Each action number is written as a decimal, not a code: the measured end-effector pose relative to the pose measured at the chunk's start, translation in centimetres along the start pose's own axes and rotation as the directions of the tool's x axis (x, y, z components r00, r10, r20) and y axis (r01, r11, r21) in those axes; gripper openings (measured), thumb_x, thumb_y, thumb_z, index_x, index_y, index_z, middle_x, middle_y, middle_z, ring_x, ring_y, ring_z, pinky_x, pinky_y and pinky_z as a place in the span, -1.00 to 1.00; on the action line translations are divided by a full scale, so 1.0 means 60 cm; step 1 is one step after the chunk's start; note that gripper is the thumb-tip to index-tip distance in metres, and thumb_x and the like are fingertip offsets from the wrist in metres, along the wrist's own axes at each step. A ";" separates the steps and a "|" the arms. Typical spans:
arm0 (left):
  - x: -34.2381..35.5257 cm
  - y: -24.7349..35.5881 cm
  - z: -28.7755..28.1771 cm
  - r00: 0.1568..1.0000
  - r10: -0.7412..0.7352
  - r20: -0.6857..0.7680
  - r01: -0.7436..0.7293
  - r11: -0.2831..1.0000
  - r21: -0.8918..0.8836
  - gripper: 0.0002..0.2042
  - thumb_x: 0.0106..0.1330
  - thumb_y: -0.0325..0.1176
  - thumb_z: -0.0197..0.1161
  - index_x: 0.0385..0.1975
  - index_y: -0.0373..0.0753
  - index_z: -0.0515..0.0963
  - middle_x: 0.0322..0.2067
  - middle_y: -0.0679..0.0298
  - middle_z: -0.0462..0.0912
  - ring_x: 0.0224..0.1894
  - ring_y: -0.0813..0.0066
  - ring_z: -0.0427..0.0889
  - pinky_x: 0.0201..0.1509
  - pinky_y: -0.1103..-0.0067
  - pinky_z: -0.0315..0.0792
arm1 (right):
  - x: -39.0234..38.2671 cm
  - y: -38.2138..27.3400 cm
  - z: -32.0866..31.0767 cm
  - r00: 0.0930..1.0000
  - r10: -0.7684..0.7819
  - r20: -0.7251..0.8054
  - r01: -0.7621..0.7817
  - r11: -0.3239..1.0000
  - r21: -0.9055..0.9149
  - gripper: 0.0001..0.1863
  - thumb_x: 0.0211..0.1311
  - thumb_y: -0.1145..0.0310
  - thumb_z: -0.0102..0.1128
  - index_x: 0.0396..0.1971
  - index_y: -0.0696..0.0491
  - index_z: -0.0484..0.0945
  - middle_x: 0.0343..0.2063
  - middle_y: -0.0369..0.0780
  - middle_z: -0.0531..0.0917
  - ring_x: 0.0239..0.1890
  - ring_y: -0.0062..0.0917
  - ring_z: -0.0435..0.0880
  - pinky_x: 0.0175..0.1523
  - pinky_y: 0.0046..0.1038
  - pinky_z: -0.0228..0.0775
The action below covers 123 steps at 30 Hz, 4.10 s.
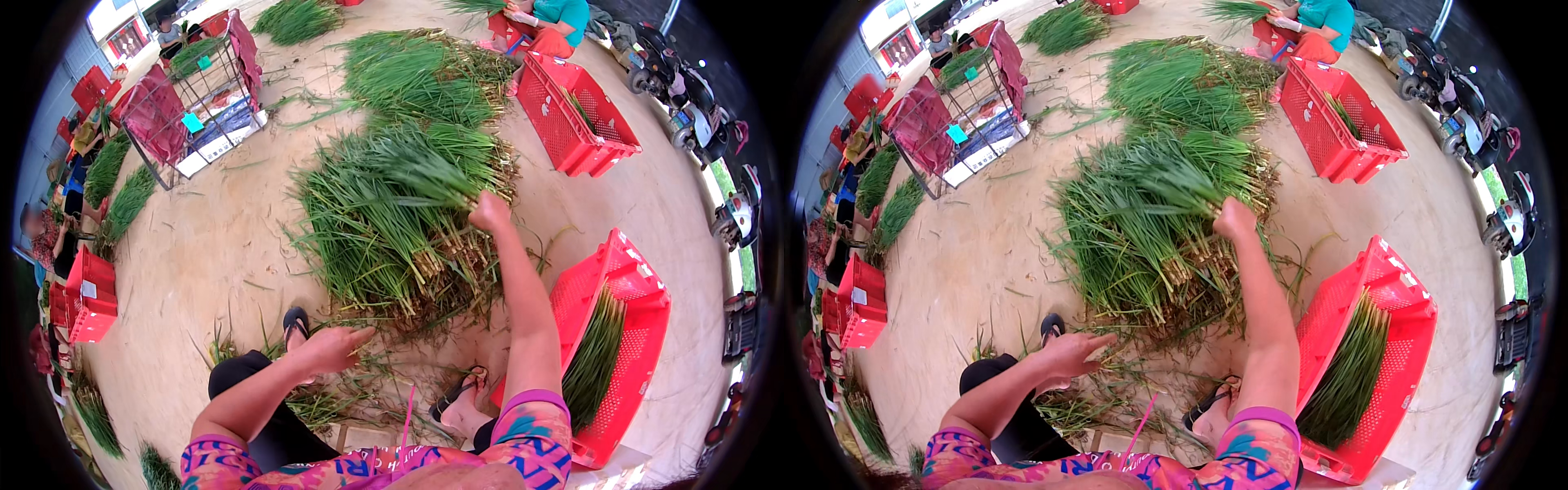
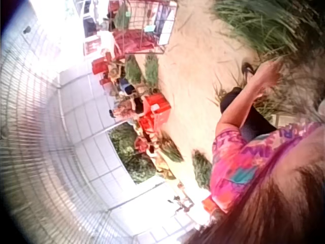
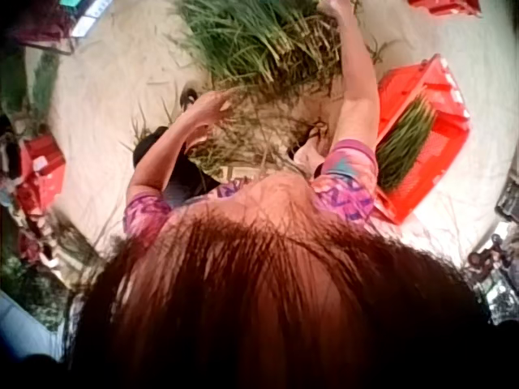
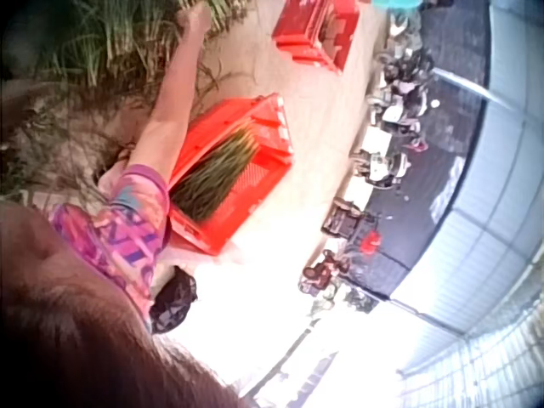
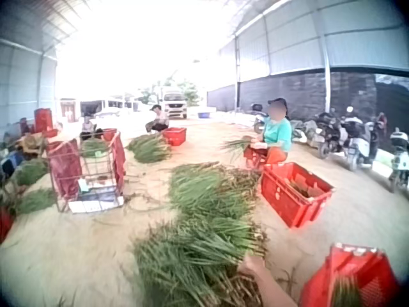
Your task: The person sorts bunches of scallions by hand, picking through a large pile on the floor and placing clean bunches into a red plastic crate.
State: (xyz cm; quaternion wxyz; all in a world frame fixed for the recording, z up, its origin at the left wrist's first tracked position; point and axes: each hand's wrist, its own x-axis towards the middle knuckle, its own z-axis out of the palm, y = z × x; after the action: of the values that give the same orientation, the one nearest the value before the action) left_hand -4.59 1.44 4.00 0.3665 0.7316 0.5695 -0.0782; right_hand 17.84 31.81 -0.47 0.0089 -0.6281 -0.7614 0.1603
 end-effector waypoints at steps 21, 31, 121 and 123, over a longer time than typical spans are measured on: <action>0.375 0.015 0.034 0.943 0.131 -0.307 -0.069 0.977 0.203 -0.34 -0.01 -0.21 0.21 0.13 -0.12 0.11 0.14 0.17 0.10 0.23 0.11 -0.08 0.16 0.13 0.00 | -0.025 0.089 0.086 0.919 -0.005 0.394 -0.235 0.796 0.558 -0.53 -0.45 0.52 0.21 -0.34 0.23 0.37 -0.53 -0.13 0.51 -0.58 -0.48 0.51 -0.51 -0.49 0.36; 0.382 -0.014 0.057 0.994 -0.071 -0.083 0.076 0.995 0.058 -0.21 -0.03 -0.12 0.23 0.19 -0.09 -0.06 0.22 0.14 -0.15 0.27 0.14 -0.30 0.21 0.06 -0.13 | -0.190 0.156 -0.181 0.995 -0.038 0.097 -0.070 0.439 0.896 -0.61 -0.27 0.60 0.13 -0.29 0.26 0.35 -0.58 -0.19 0.49 -0.63 -0.55 0.48 -0.49 -0.58 0.33; -0.076 0.071 0.238 0.604 -0.449 -0.659 -0.021 0.817 -0.576 -0.76 0.09 -0.41 -0.05 -0.23 -0.25 0.44 -0.34 0.04 0.52 -0.27 0.13 0.50 -0.23 0.41 0.36 | -0.464 0.081 -0.173 0.896 -0.139 -0.421 0.233 -0.660 0.714 -0.81 -0.04 0.30 0.01 -0.63 0.06 0.25 -0.65 -0.32 0.31 -0.51 -0.53 0.31 -0.09 -0.35 0.16; -0.083 0.045 0.265 0.605 -0.511 -0.611 0.090 0.806 -0.585 -0.76 0.08 -0.40 -0.04 -0.26 -0.23 0.45 -0.33 0.06 0.52 -0.25 0.13 0.49 -0.21 0.38 0.35 | -0.452 0.106 -0.165 0.887 -0.129 -0.443 0.248 -0.677 0.693 -0.81 -0.04 0.30 0.01 -0.64 0.06 0.25 -0.65 -0.31 0.31 -0.51 -0.52 0.31 -0.09 -0.34 0.16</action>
State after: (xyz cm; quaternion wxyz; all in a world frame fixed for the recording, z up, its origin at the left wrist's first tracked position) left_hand 0.93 -12.57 -3.60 0.2565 0.4653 0.7868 0.3142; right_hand 31.73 9.14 12.37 0.6227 -0.0700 -0.3103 0.7149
